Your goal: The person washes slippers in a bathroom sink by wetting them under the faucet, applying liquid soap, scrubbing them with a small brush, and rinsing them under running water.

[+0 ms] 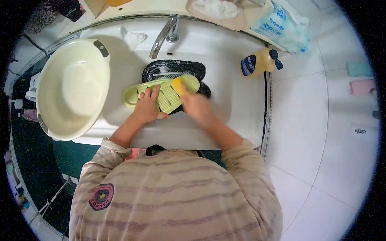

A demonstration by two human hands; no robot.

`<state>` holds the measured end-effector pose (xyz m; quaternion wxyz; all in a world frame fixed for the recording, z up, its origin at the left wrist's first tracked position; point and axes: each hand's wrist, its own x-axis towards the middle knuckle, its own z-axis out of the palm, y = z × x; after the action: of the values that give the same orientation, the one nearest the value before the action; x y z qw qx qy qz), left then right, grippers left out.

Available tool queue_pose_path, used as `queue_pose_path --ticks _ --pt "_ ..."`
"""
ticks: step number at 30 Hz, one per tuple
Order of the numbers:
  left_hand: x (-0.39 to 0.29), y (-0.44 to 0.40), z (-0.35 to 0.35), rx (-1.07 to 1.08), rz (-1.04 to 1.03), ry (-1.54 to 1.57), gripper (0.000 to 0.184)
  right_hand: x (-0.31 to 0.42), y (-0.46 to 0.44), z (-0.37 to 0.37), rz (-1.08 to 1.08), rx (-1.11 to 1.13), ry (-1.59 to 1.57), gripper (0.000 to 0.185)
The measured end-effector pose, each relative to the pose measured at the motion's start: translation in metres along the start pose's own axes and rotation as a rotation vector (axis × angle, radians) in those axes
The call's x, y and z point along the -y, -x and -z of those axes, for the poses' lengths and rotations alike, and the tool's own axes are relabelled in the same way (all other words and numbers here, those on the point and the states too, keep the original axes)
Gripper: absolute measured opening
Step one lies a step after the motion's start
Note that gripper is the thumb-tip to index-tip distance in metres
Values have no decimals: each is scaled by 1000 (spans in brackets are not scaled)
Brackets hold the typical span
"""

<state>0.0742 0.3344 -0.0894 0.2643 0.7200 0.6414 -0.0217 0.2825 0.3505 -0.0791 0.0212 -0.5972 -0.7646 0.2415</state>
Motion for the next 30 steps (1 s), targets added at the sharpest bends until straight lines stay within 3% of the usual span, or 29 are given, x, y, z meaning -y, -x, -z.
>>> queue_pose_path --ticks 2,4,5,6,8,9,10,11,12,14,16,18,20,21,22,24,25,26,27,28,30 --pt "5 2 -4 -13 2 0 126 21 15 -38 368 -244 -78 52" --pt "15 3 -3 -12 -85 71 128 19 10 -16 155 -51 -18 52" --pt "24 5 -8 -117 -126 163 110 7 0 -15 175 -122 -18 49" --pt "37 1 -16 -123 -114 160 110 -2 -9 -17 194 -197 -21 48" --pt "49 -1 -13 117 259 1471 65 9 -11 -12 200 -203 -43 46" --pt "48 0 -17 182 526 1612 35 18 -6 -14 181 -185 -145 47" --pt "45 0 -20 166 529 1616 35 31 1 -16 160 -168 -247 48" --pt "42 -3 -24 76 540 1720 35 59 15 -5 95 -7 -261 48" --pt "42 -1 -29 -6 552 1821 35 71 26 -18 264 -33 -324 47" --pt "42 3 -21 98 472 1966 36 77 28 -28 394 -172 -222 47" --pt "36 7 -23 68 412 2021 36 53 13 -7 180 -96 -123 47" --pt "18 18 0 -24 497 1971 35 12 -3 6 20 -198 -79 45" --pt "15 19 2 -2 42 1512 36 4 -2 27 31 -246 -94 45" --pt "14 18 4 -53 -39 1248 38 3 0 33 39 -259 -83 45" --pt "7 22 11 -57 -49 1251 38 31 15 54 60 -221 -167 46" --pt "-11 37 29 -267 -303 798 40 56 34 64 61 -189 -256 47" --pt "-12 39 31 -420 -434 652 41 61 40 63 235 -213 -275 48" --pt "-10 41 31 -409 -452 644 41 62 42 63 412 -243 -290 49" --pt "-4 44 28 -359 -494 599 42 51 40 57 433 -238 -279 49" --pt "1 47 24 -308 -531 559 43 37 38 53 421 -246 -280 49" --pt "4 41 15 -263 -563 556 38 1 28 45 77 -161 -243 49"
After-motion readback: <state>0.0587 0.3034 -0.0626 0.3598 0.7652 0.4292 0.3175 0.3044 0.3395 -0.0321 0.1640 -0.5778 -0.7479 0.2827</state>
